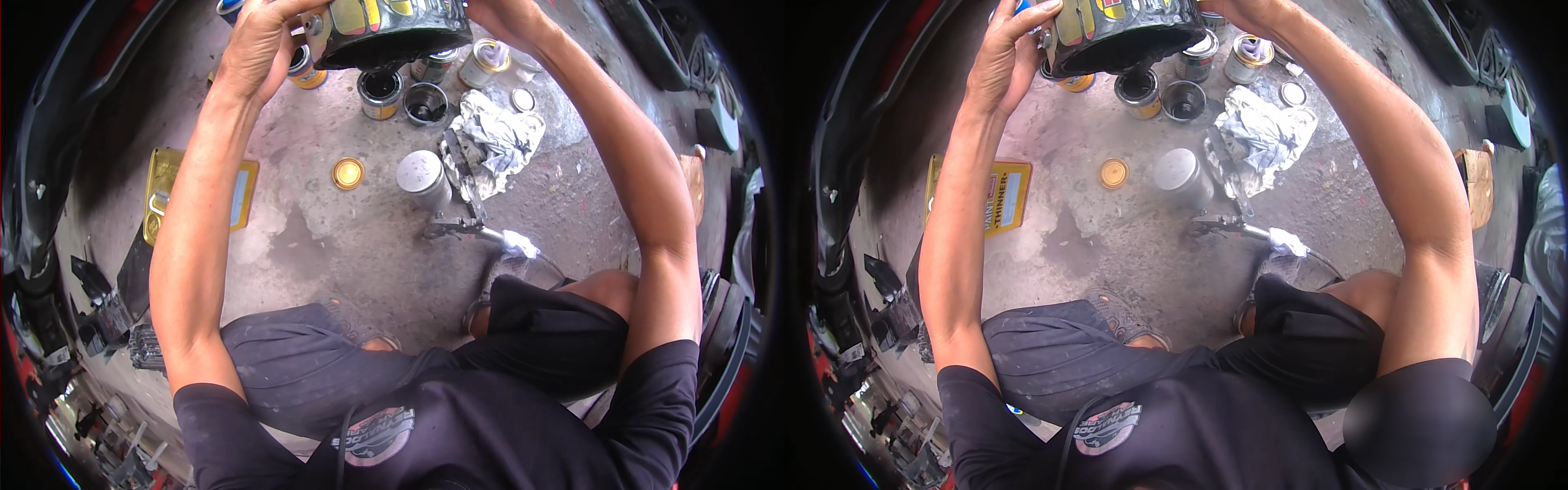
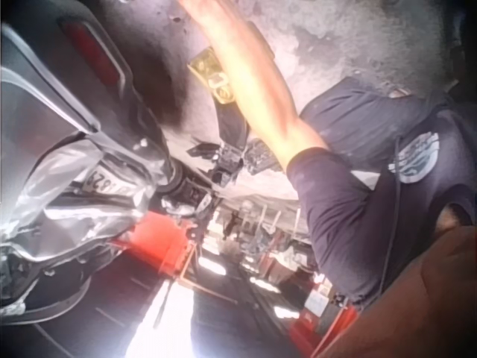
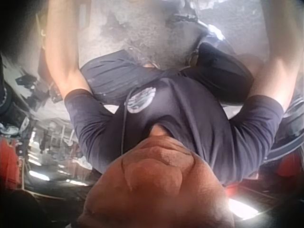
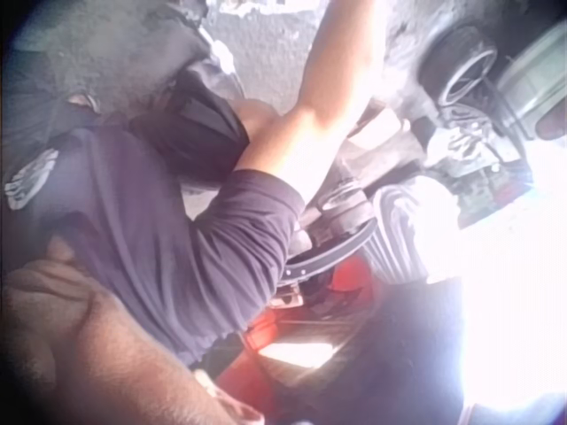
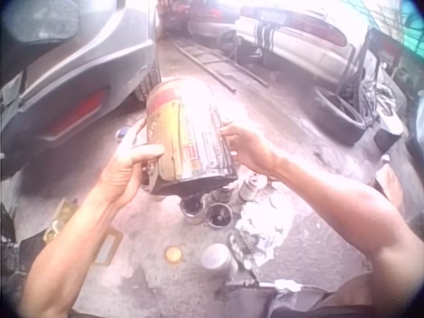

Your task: The person scrubs two long, curved black plastic car parts with a yellow sponge and wipes them with a purple cloth. The person then sits on the floor and handles several paint cans and a spray gun, pouring liquid from a large can into the spray gun's container.

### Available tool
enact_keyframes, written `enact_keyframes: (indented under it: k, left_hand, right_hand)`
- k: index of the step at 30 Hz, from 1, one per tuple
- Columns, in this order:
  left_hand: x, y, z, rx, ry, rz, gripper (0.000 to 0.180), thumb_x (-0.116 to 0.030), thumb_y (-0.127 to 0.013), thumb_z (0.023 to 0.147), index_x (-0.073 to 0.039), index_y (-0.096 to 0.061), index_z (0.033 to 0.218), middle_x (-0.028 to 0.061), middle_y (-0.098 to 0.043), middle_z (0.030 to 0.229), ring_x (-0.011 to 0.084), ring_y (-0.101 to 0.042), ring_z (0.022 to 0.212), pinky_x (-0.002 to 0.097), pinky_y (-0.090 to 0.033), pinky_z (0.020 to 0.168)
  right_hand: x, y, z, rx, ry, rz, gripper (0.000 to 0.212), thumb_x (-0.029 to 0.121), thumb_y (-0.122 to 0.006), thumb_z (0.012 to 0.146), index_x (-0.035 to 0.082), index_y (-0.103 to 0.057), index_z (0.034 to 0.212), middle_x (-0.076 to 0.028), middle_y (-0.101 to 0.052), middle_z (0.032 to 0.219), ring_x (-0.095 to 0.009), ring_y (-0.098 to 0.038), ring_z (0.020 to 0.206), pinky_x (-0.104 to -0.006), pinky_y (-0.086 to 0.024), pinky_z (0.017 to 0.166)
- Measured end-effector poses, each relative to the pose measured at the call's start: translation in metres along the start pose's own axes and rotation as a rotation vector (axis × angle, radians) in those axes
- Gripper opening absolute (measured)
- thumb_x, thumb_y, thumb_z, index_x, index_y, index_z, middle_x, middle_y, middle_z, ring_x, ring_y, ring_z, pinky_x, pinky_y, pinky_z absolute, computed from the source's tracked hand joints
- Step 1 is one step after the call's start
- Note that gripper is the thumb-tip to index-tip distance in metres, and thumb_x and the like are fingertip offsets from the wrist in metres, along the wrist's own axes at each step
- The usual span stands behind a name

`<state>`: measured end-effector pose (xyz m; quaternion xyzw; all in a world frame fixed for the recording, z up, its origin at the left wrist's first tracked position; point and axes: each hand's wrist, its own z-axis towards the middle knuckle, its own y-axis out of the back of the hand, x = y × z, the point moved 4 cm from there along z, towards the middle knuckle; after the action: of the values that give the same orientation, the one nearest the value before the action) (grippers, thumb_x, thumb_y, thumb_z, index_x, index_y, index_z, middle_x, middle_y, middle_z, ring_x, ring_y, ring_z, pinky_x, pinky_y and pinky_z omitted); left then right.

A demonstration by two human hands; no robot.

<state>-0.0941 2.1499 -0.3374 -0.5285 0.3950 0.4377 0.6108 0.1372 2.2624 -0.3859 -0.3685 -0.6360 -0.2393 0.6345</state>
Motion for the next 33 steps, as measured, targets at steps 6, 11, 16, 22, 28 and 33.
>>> enact_keyframes:
  k: [6, 11, 16, 22, 28, 33]
  left_hand:
    - [-0.006, -0.002, -0.002, -0.004, -0.009, 0.011, 0.096, -0.01, -0.082, 0.077, -0.001, -0.032, 0.158, 0.0134, -0.056, 0.144, 0.0225, -0.053, 0.134, 0.0367, -0.04, 0.114]
    - [-0.009, -0.003, -0.004, 0.019, -0.023, -0.006, 0.097, -0.01, -0.082, 0.077, -0.001, -0.032, 0.159, 0.0131, -0.056, 0.143, 0.0214, -0.054, 0.132, 0.0361, -0.041, 0.113]
    - [-0.006, 0.003, -0.002, -0.013, 0.0, 0.04, 0.096, -0.01, -0.082, 0.077, 0.0, -0.032, 0.158, 0.0128, -0.057, 0.142, 0.0208, -0.055, 0.13, 0.0354, -0.042, 0.112]
    - [-0.012, -0.004, -0.003, 0.021, -0.04, 0.027, 0.094, -0.01, -0.081, 0.077, 0.001, -0.034, 0.157, 0.0126, -0.058, 0.14, 0.0208, -0.055, 0.129, 0.0349, -0.042, 0.112]
    - [-0.013, -0.006, -0.004, 0.02, -0.037, 0.014, 0.092, -0.01, -0.081, 0.077, 0.0, -0.035, 0.156, 0.0124, -0.058, 0.14, 0.0208, -0.056, 0.128, 0.0352, -0.042, 0.112]
    - [-0.012, -0.003, -0.006, -0.016, -0.021, 0.03, 0.092, -0.011, -0.082, 0.077, -0.001, -0.036, 0.156, 0.0125, -0.058, 0.14, 0.0211, -0.055, 0.13, 0.0359, -0.042, 0.113]
  right_hand:
    - [0.006, -0.003, 0.001, 0.005, 0.01, -0.021, 0.058, 0.043, -0.058, 0.095, 0.008, -0.051, 0.141, -0.016, -0.066, 0.127, -0.026, -0.059, 0.116, -0.0459, -0.042, 0.103]
    - [0.009, -0.006, -0.002, 0.005, 0.035, -0.004, 0.059, 0.042, -0.058, 0.095, 0.008, -0.05, 0.142, -0.014, -0.066, 0.125, -0.025, -0.06, 0.114, -0.0449, -0.043, 0.102]
    - [0.011, -0.008, -0.003, 0.022, 0.029, 0.004, 0.059, 0.042, -0.059, 0.095, 0.008, -0.05, 0.143, -0.014, -0.067, 0.125, -0.025, -0.059, 0.114, -0.0444, -0.042, 0.101]
    - [0.012, -0.003, -0.002, 0.035, 0.047, 0.014, 0.058, 0.042, -0.06, 0.095, 0.008, -0.051, 0.141, -0.013, -0.067, 0.125, -0.024, -0.059, 0.114, -0.0444, -0.042, 0.101]
    - [0.013, -0.004, -0.002, 0.024, 0.055, 0.022, 0.057, 0.042, -0.061, 0.095, 0.008, -0.051, 0.14, -0.013, -0.067, 0.124, -0.024, -0.059, 0.114, -0.0443, -0.043, 0.101]
    - [0.016, -0.009, -0.006, 0.012, 0.046, 0.012, 0.056, 0.04, -0.061, 0.095, 0.008, -0.051, 0.14, -0.012, -0.068, 0.122, -0.023, -0.06, 0.113, -0.0436, -0.043, 0.101]
